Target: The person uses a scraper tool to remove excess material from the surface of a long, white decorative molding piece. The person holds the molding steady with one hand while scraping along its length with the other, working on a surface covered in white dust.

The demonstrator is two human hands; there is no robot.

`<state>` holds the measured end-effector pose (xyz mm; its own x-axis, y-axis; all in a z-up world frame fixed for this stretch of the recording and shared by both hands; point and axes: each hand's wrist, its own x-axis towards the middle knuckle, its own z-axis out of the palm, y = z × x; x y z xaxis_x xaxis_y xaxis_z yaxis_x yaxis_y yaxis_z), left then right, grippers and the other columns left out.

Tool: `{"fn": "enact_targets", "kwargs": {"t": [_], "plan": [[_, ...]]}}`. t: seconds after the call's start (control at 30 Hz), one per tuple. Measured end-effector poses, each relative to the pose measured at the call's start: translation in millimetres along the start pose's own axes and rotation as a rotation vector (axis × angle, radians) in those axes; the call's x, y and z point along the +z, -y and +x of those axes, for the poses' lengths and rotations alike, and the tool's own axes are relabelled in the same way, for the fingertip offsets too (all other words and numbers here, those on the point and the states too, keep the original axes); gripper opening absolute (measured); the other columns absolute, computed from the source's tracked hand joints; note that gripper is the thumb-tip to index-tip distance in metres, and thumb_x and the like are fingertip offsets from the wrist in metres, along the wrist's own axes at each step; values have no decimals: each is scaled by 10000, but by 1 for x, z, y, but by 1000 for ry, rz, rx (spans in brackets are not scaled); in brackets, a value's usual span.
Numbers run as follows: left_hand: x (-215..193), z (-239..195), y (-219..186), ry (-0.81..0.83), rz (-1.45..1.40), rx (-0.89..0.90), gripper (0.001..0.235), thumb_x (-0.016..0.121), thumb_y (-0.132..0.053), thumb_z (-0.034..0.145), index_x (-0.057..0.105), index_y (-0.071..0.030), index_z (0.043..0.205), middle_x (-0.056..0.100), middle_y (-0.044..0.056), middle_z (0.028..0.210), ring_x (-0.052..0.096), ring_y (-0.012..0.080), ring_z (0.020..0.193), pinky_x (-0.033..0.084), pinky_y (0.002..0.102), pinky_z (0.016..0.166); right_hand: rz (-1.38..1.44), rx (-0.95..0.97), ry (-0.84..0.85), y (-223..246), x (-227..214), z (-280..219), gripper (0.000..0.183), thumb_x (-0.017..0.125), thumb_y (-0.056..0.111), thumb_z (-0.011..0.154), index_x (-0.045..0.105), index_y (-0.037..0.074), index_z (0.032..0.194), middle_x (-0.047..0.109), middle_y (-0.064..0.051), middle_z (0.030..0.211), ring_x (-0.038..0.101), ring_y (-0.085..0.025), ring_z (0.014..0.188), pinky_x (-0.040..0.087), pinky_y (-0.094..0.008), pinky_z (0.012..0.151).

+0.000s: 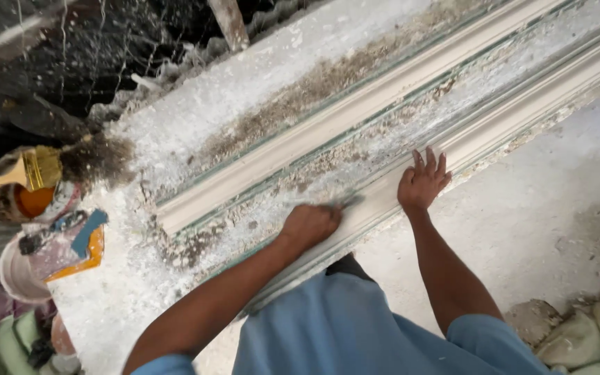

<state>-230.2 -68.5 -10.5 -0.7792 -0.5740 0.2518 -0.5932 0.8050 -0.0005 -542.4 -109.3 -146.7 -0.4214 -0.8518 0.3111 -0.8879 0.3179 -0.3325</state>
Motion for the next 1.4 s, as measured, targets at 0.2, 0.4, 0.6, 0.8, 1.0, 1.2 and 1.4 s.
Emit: {"fn": "enact_targets", "kwargs": {"t": [0.2, 0.4, 0.6, 0.8, 1.0, 1.2, 1.4], "plan": [[4, -28, -1, 10, 76, 5, 159, 577, -75, 864, 674, -74, 991, 633, 81, 613, 642, 262, 469, 465, 473, 317, 10, -8, -57, -3, 8, 1, 544, 482, 196, 883, 658, 240, 1396, 471, 2, 1568, 248, -325, 1525, 172, -662, 1154], [41, 36, -3, -46, -32, 5, 123, 553, -79, 896, 662, -90, 951, 635, 79, 632, 655, 268, 496, 498, 481, 369, 10, -43, -85, 3, -3, -1, 550, 481, 177, 877, 659, 233, 1394, 496, -12, 1548, 270, -335, 1513, 195, -661, 1145], [-19, -53, 18, 390, -150, -200, 311, 509, -130, 967, 676, -168, 1226, 733, 83, 786, 761, 306, 692, 580, 484, 524, 42, -34, -65, -4, 3, 0, 543, 481, 170, 867, 665, 241, 1372, 471, 8, 1571, 260, -333, 1521, 189, -671, 1149], [-35, -79, 23, 508, -457, -721, 352, 532, -387, 1024, 664, -224, 1306, 766, 121, 968, 761, 404, 836, 603, 553, 679, 69, -45, -149, -2, 7, 0, 524, 501, 173, 858, 677, 269, 1342, 502, 18, 1543, 294, -330, 1501, 212, -676, 1126], [-6, 19, 0, 411, -658, -793, 433, 508, -432, 1040, 637, -197, 1380, 768, 192, 1042, 734, 442, 1012, 579, 594, 849, 63, -23, -95, -1, 2, 1, 538, 496, 161, 848, 661, 276, 1347, 471, 39, 1558, 276, -325, 1508, 203, -676, 1138], [-5, 22, 11, 446, -669, -718, 432, 514, -404, 1038, 640, -184, 1388, 754, 229, 1091, 720, 465, 1059, 567, 603, 889, 56, -6, -91, -2, 5, 1, 528, 486, 176, 857, 661, 282, 1344, 484, 35, 1550, 274, -314, 1518, 193, -666, 1147], [-99, -95, 60, 605, -726, -811, 418, 563, -339, 991, 648, -183, 1369, 744, 292, 1127, 663, 551, 1119, 516, 663, 961, 40, -80, -162, -12, 14, 2, 527, 508, 177, 828, 687, 282, 1312, 527, 12, 1508, 337, -358, 1465, 256, -709, 1080]]}}
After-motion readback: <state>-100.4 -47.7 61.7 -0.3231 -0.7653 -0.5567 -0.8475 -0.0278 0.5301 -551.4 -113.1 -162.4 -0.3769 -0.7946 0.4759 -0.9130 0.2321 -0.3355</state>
